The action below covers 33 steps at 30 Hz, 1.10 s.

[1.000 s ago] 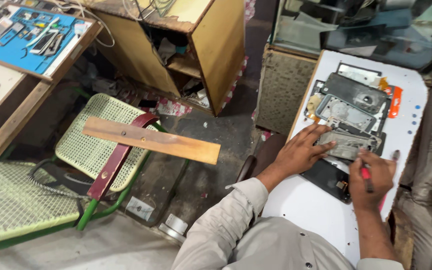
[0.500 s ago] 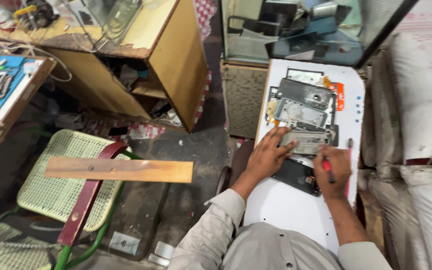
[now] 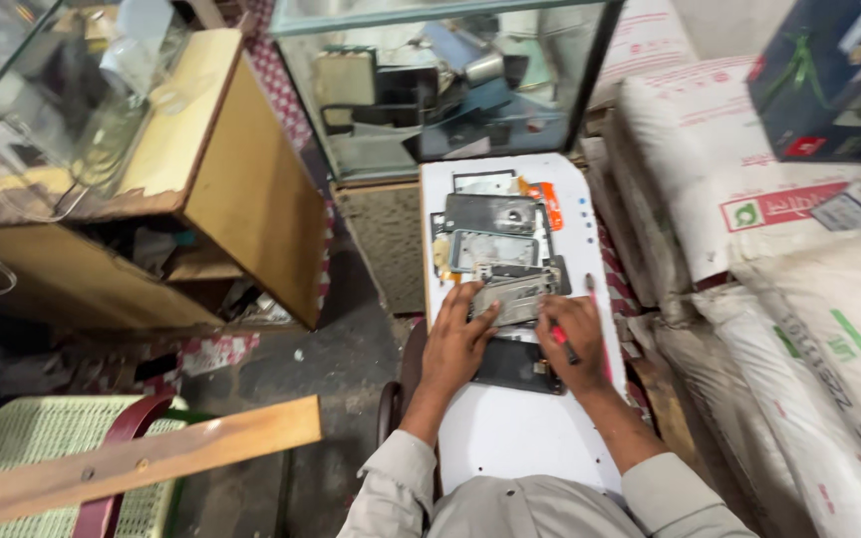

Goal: The person uses a red-handled tool to scrape and clean the surface of a disassembled electronic device on a white table. The person repeatedly scrapes the same area of the device's internal frame.

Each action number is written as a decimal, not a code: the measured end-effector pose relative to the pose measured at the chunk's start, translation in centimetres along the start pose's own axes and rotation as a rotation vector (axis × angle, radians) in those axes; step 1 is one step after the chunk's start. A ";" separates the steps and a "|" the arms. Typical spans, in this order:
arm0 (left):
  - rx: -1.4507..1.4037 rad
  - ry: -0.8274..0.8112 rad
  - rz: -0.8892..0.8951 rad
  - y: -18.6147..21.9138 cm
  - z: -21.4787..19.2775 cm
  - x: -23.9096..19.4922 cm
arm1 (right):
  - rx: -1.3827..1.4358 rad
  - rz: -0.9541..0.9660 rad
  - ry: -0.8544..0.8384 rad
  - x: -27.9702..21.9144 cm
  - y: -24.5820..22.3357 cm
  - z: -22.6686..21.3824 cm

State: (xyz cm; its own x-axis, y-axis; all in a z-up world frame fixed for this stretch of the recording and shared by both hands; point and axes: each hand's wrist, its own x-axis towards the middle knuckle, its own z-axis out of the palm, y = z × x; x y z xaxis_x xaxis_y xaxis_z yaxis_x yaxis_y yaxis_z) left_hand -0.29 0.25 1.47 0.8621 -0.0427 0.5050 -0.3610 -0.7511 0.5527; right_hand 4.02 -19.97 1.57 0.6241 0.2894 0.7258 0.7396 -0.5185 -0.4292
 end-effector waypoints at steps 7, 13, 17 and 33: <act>-0.017 -0.015 -0.021 0.6 -0.4 0.4 | 0.016 0.122 0.072 -0.2 0.1 0.3; -0.001 -0.033 -0.039 0.4 -0.1 0.1 | 0.007 0.019 0.068 -0.5 1.3 1.1; 0.034 -0.034 -0.044 0.1 0.5 0.0 | -0.001 -0.010 0.048 -0.8 1.3 1.0; 0.024 -0.021 -0.012 -0.9 0.9 -0.3 | 0.019 0.000 -0.002 -0.6 1.2 0.5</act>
State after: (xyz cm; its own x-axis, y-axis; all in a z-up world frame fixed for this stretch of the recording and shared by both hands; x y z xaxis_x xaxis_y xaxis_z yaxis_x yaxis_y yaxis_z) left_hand 0.10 0.35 0.27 0.8739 -0.0472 0.4838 -0.3420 -0.7670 0.5429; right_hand 4.69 -20.33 0.36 0.6244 0.2907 0.7250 0.7443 -0.5030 -0.4393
